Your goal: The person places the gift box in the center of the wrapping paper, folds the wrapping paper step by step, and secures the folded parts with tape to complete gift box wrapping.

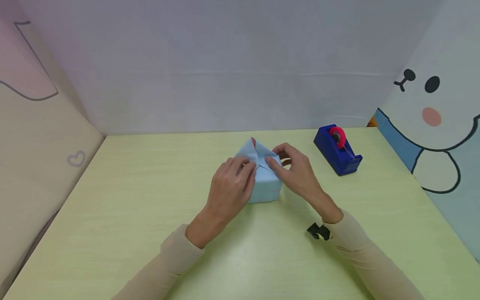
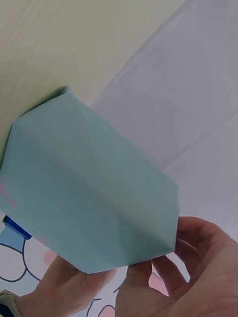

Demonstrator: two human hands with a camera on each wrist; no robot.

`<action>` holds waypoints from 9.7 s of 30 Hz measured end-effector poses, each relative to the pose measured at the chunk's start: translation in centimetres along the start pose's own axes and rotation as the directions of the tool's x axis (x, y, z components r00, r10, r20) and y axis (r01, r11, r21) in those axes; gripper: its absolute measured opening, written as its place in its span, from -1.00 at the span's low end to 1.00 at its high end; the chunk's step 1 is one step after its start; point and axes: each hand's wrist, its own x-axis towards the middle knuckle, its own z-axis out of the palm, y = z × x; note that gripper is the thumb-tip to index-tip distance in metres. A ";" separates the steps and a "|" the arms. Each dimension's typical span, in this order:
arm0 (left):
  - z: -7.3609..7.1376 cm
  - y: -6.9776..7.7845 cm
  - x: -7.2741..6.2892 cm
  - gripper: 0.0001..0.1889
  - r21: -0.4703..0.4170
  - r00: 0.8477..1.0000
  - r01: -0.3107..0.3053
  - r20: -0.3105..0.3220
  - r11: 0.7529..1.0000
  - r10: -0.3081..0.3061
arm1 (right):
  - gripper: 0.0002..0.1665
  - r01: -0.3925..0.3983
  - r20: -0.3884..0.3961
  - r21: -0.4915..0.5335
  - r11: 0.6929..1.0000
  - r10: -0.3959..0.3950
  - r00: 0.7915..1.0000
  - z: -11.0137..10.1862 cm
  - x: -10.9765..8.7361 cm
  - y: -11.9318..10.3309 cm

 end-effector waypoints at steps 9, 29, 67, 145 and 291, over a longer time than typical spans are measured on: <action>-0.2 -0.5 -0.7 -0.76 0.030 0.994 -0.097 0.058 0.995 0.095 | -0.72 0.023 0.022 0.000 1.000 -0.023 0.999 -0.3 0.1 -0.2; -0.6 -1.5 -1.1 -0.78 -0.207 0.994 -0.020 0.104 0.978 0.042 | -0.73 0.067 0.062 -0.003 0.998 -0.067 0.996 -0.7 0.3 -0.2; -1.2 -2.2 0.4 -0.66 -0.432 0.849 0.528 0.264 0.731 -0.458 | -0.68 -0.008 0.088 0.061 0.998 0.002 0.996 -0.4 0.2 0.3; -2.2 -5.2 0.4 -0.50 -0.351 0.965 0.002 0.245 0.936 0.090 | -0.26 0.501 0.182 0.084 0.861 -0.508 0.842 -0.9 0.3 1.8; -1.0 -3.7 -1.6 -0.65 -0.250 0.961 -0.247 0.062 0.936 0.270 | -0.70 -0.012 0.183 -0.457 0.889 0.107 0.977 -9.6 -0.7 4.1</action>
